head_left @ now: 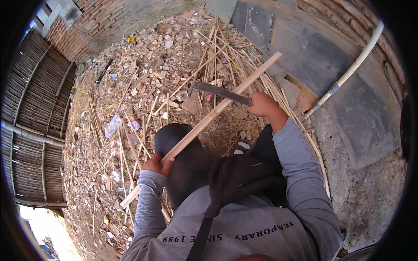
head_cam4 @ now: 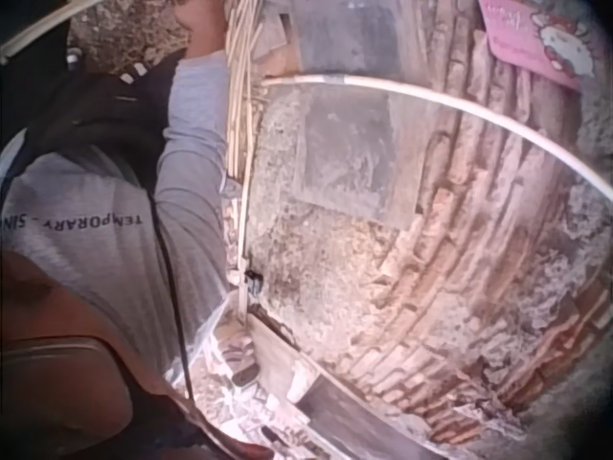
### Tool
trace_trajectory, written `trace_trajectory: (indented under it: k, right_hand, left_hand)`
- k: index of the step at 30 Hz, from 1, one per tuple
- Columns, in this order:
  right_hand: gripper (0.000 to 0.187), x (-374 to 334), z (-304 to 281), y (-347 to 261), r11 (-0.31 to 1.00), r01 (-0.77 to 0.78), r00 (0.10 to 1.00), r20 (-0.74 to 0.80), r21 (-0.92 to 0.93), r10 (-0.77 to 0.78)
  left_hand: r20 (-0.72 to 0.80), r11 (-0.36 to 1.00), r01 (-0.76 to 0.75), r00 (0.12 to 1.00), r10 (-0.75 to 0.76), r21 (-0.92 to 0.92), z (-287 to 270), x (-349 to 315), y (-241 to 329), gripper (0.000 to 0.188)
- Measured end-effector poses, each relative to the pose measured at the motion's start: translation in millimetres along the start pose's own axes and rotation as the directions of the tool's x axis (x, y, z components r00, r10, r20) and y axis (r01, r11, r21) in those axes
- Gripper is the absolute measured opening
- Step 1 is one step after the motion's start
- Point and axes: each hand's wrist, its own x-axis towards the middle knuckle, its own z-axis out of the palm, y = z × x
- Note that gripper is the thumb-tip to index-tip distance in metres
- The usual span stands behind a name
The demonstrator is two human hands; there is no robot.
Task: The person uses a billhook tool to shave thin layers off a piece of wood, working by hand in an outdoor setting with debris and wood shavings on the ground.
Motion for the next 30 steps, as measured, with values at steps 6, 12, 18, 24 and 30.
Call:
trace_trajectory:
  k: [6, 12, 18, 24, 30]
  right_hand:
    - [0.031, -0.1, -2.4, -3.7, 0.991, 0.103, 0.989, 0.11, -0.081, -0.094]
    - [0.027, 9.4, 6.7, 12.0, 0.999, 0.047, 0.998, 0.047, -0.011, -0.046]
    - [0.028, 8.3, 9.7, 16.2, 0.995, 0.097, 0.995, -0.019, 0.006, -0.096]
    - [0.027, 1.8, 2.2, 4.9, 0.988, 0.15, 0.987, 0.052, 0.024, -0.151]
    - [0.032, 0.3, -4.4, -1.3, 0.995, 0.081, 0.992, 0.106, -0.055, -0.075]
  left_hand:
    - [-0.003, 0.999, -0.014, 1.0, 0.014, -0.029, 1.3, 1.3, -2.5, 0.062]
    - [0.003, 1.0, -0.013, 1.0, 0.013, -0.004, -1.3, 1.0, 0.7, 0.062]
    - [-0.003, 1.0, -0.021, 1.0, 0.021, -0.005, 0.1, 1.0, -0.9, 0.064]
    - [0.0, 1.0, -0.021, 1.0, 0.021, -0.007, -1.1, 0.0, -0.3, 0.065]
    - [0.005, 1.0, -0.017, 1.0, 0.017, -0.013, -1.8, -0.4, 0.7, 0.066]
